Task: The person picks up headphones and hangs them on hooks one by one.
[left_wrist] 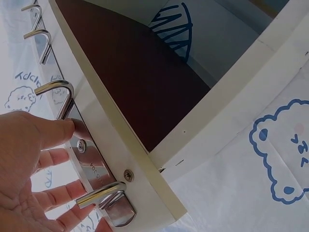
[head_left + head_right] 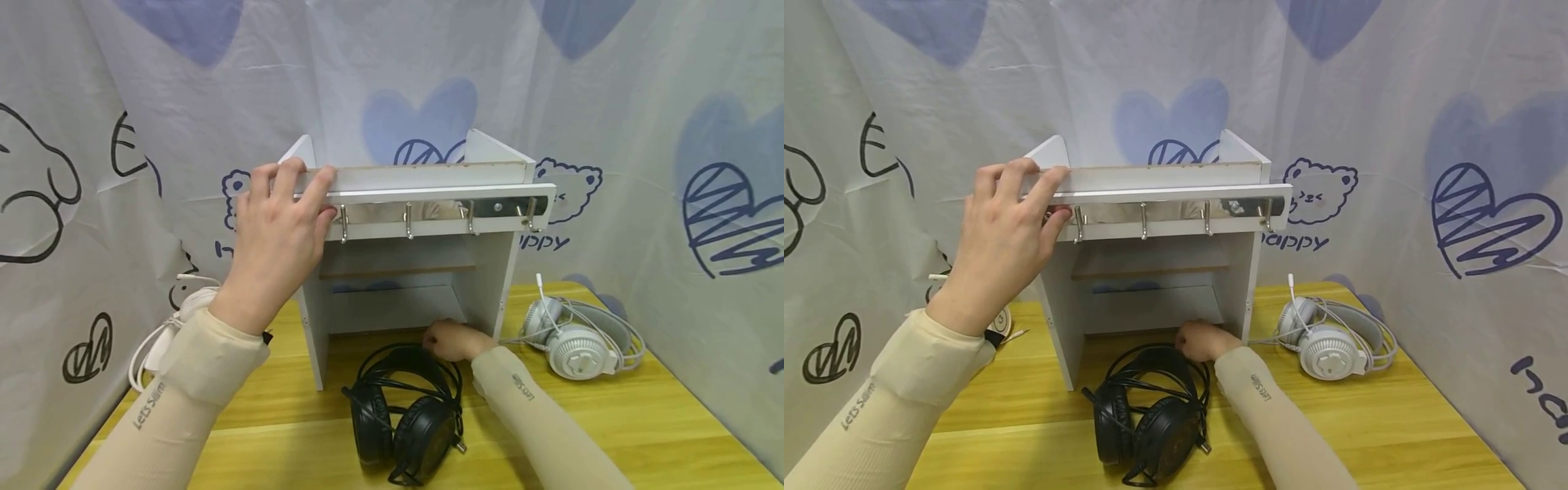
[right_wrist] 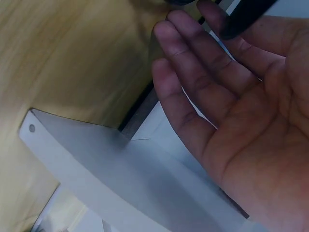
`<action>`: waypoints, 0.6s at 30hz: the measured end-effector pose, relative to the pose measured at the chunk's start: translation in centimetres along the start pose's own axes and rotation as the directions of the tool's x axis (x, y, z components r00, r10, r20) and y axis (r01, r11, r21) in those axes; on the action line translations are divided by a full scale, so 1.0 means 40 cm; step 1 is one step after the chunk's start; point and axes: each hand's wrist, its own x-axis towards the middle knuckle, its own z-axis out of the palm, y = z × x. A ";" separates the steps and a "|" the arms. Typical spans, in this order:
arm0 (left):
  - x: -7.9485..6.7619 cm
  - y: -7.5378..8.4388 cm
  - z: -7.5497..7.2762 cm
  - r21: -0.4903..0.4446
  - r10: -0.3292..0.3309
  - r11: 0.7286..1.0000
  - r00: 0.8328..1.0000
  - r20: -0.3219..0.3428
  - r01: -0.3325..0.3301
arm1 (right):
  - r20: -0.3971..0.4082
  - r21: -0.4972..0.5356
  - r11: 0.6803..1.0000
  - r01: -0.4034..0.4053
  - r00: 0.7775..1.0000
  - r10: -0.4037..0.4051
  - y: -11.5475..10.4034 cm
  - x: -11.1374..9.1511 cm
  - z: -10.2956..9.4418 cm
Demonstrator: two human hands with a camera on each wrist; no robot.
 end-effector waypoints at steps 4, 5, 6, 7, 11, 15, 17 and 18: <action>-0.002 0.003 0.004 0.001 -0.001 1.000 1.000 0.001 0.001 | 0.020 0.041 0.999 -0.019 1.000 0.018 0.003 -0.008 -0.008; -0.001 0.004 0.005 -0.002 -0.001 1.000 1.000 -0.001 0.001 | 0.019 0.047 0.998 -0.029 0.999 0.028 0.004 -0.011 -0.011; 0.000 0.005 0.006 -0.004 0.001 1.000 1.000 -0.003 -0.001 | 0.020 0.047 0.998 -0.035 0.999 0.034 0.005 -0.014 -0.014; 0.001 0.006 0.008 -0.007 0.003 1.000 1.000 -0.005 -0.003 | 0.020 0.044 0.998 -0.042 0.999 0.042 0.007 -0.016 -0.017; 0.005 0.007 0.008 -0.007 0.001 1.000 1.000 -0.008 -0.001 | 0.027 0.038 0.999 -0.038 0.999 0.037 0.004 -0.024 -0.030; 0.001 0.004 0.003 0.000 -0.015 1.000 1.000 -0.005 0.015 | 0.039 0.070 0.998 -0.004 0.999 0.001 -0.008 -0.027 -0.044; 0.000 0.002 0.003 -0.002 -0.012 1.000 1.000 -0.006 0.012 | 0.040 0.092 0.996 0.001 0.999 -0.004 -0.013 -0.028 -0.050; 0.000 0.002 0.003 -0.006 -0.010 1.000 1.000 -0.004 0.010 | 0.036 0.103 0.995 0.001 0.999 -0.005 -0.014 -0.029 -0.052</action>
